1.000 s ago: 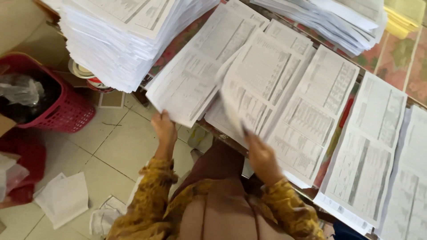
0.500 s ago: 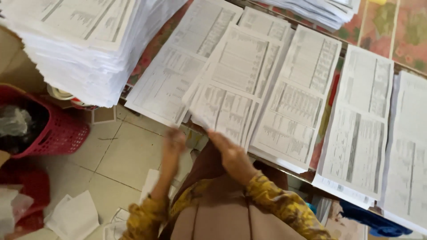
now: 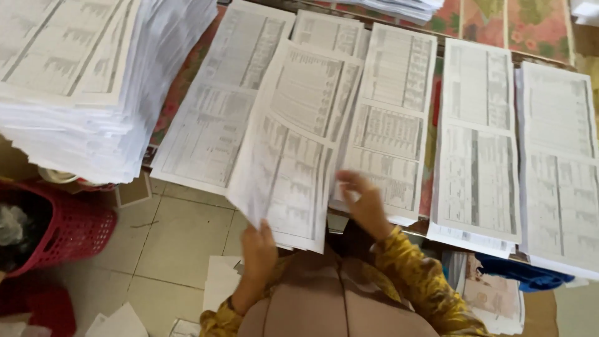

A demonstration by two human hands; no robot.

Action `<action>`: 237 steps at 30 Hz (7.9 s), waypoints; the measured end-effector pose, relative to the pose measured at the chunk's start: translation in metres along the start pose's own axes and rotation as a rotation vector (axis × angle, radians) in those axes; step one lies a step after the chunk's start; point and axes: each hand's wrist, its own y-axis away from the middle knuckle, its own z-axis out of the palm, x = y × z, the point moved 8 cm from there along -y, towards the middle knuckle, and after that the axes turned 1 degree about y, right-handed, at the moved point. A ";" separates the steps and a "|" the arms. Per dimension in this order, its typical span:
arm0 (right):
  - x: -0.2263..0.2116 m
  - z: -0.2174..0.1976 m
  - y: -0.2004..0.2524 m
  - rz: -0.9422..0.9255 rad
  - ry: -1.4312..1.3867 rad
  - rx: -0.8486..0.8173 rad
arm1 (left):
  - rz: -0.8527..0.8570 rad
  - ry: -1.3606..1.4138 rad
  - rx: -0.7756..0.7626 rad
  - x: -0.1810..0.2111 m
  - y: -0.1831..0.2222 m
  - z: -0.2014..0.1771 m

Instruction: Folding and stacking printed papers on a production table in a print shop.

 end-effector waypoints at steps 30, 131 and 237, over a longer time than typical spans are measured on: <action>0.063 -0.336 0.132 0.405 -0.508 0.363 | -0.070 -0.179 -0.430 0.102 -0.154 -0.104; 0.175 -0.269 0.176 0.432 -0.280 0.799 | 0.268 0.935 0.631 0.128 -0.179 -0.334; 0.036 -0.027 0.070 -0.097 0.791 0.185 | 0.953 -0.591 -0.239 0.072 -0.039 0.204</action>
